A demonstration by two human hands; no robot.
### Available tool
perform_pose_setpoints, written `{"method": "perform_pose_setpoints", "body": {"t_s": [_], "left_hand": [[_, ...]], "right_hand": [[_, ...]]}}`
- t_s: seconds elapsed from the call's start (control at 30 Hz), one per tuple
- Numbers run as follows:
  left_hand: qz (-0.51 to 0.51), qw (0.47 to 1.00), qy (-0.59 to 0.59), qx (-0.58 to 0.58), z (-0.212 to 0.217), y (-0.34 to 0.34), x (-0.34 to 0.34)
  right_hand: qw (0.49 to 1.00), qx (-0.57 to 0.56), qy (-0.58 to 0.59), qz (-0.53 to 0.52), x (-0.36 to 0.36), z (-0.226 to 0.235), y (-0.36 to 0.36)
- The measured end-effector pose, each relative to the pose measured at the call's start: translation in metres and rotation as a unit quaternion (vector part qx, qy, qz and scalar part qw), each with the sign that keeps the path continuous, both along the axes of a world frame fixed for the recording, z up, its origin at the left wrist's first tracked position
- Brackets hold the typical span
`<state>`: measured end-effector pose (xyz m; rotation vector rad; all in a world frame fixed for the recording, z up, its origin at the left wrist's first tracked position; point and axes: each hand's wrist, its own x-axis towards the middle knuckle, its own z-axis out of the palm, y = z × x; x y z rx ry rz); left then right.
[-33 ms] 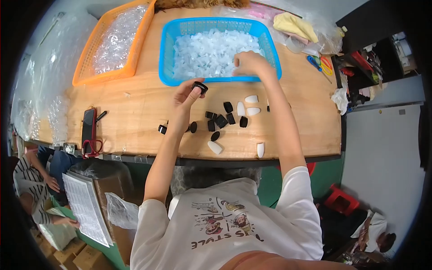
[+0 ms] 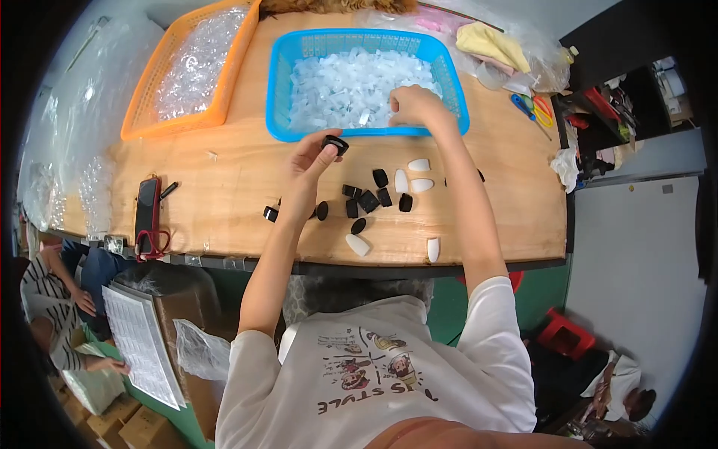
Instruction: The person is manually assembling small black plastic rings and white plastic caps into a finished unit.
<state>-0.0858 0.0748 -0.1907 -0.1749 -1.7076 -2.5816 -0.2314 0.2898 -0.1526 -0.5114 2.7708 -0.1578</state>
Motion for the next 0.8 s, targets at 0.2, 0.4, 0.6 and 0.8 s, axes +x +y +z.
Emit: {"method": "perform_pose_setpoints", "body": {"t_s": [0.2, 0.4, 0.6, 0.8], "left_hand": [[0.004, 1.0, -0.012, 0.002, 0.016, 0.008, 0.008], [0.041, 0.977, 0.129, -0.162, 0.015, 0.008, 0.005], [0.056, 0.978, 0.109, -0.168, 0.009, 0.008, 0.004], [0.068, 0.975, 0.1, -0.186, 0.013, 0.008, 0.006]], "right_hand": [[0.992, -0.073, 0.089, -0.046, 0.012, 0.004, 0.003], [0.974, -0.204, 0.098, -0.018, 0.002, -0.016, 0.007], [0.994, -0.084, 0.07, -0.016, -0.001, -0.021, -0.009], [0.991, -0.121, 0.049, -0.032, 0.004, -0.019, 0.003]]}}
